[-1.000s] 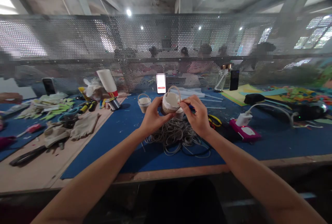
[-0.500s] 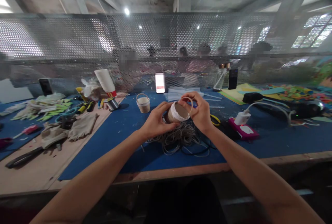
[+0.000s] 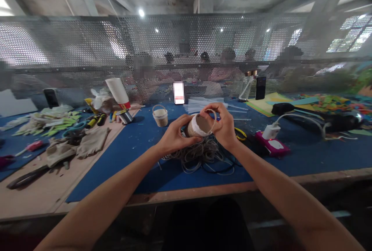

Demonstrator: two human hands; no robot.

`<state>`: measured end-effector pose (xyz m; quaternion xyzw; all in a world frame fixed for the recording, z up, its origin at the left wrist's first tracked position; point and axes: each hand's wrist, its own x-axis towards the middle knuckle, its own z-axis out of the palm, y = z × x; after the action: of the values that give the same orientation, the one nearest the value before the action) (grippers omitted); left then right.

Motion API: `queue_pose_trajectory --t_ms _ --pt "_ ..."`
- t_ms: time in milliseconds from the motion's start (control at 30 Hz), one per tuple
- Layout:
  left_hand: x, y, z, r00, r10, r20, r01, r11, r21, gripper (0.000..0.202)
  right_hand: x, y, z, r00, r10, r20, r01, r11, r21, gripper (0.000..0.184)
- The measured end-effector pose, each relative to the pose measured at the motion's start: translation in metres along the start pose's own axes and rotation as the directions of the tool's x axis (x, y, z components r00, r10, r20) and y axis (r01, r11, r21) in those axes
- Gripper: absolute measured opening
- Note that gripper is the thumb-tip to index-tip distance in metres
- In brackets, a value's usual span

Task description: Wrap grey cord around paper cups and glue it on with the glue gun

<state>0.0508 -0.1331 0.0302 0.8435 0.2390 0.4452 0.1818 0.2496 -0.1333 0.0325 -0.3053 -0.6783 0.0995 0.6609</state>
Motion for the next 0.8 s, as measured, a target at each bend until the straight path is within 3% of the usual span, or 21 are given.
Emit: queue_pose_trajectory --t_ms 233,500,667,800 --pt "0.0 -0.003 -0.002 1.0 -0.014 0.02 0.014 1.0 0.017 0.054 0.003 0.004 0.0 0.992 0.045 0.118 -0.046 0.999 0.012 0.02" --pt "-0.001 -0.005 0.001 0.981 -0.188 0.036 0.192 0.959 -0.207 0.051 0.003 0.008 0.001 0.989 0.109 0.097 -0.117 0.99 0.077 0.015" --pt "0.002 -0.01 -0.004 0.955 -0.297 0.009 0.281 0.891 -0.357 0.048 0.002 0.003 -0.003 0.999 -0.04 0.019 0.041 0.998 -0.037 0.012" --pt "0.004 -0.017 -0.006 0.952 -0.306 -0.005 0.274 0.86 -0.431 0.053 0.001 -0.006 -0.004 0.981 -0.172 0.087 0.18 0.98 -0.088 0.01"
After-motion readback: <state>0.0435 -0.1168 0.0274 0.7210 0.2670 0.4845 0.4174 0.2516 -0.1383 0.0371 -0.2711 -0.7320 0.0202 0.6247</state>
